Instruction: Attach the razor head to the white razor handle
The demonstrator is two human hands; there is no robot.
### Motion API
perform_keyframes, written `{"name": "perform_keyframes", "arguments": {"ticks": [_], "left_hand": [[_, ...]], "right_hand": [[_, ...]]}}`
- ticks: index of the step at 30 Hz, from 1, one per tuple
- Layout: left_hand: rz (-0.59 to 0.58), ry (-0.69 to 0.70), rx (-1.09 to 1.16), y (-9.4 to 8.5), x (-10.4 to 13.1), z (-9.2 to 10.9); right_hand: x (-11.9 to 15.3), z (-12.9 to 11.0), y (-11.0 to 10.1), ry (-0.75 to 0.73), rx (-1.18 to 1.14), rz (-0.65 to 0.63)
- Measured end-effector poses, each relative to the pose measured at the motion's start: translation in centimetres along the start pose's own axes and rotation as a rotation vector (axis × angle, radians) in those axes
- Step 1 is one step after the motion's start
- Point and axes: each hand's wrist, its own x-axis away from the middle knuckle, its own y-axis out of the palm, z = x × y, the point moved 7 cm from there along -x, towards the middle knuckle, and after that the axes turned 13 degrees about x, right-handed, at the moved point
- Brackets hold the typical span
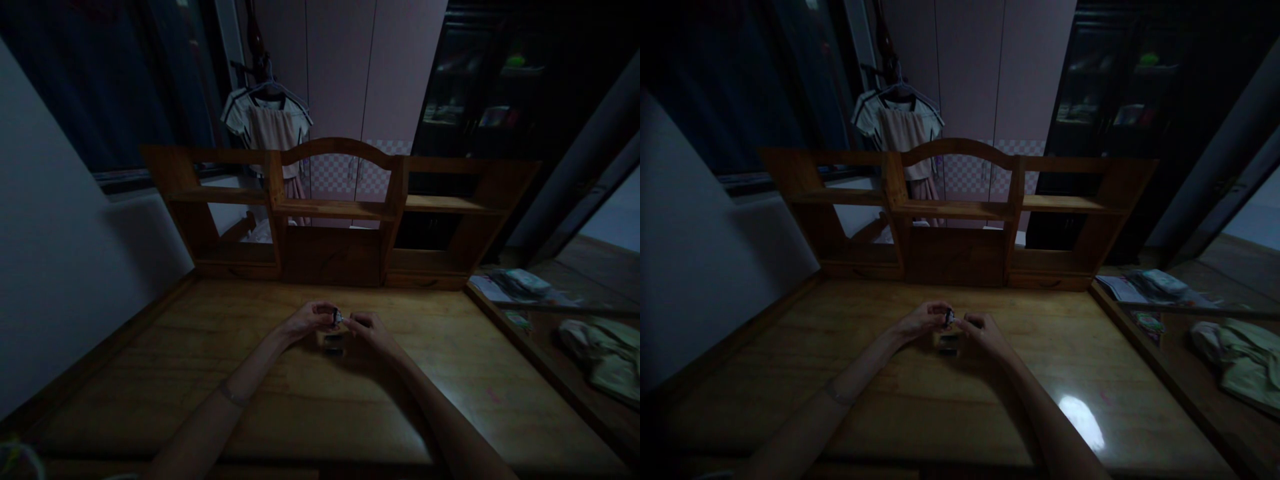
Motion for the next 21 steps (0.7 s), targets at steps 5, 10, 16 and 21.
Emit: {"name": "perform_keyframes", "arguments": {"ticks": [5,10,16,21], "left_hand": [[0.011,0.019,-0.059,-0.1,0.0,0.1],[-0.010,0.024,-0.129,0.0,0.0,0.2],[-0.009,0.017,-0.185,-0.1,0.1,0.2],[-0.001,0.024,-0.200,-0.1,0.2,0.4]], "right_hand": [[-0.1,0.1,0.0,-0.005,0.015,-0.002],[-0.2,0.2,0.2,0.000,0.004,-0.038],[-0.2,0.5,0.3,-0.017,0.033,-0.089],[-0.2,1.1,0.7,0.021,-0.010,-0.156]]}}
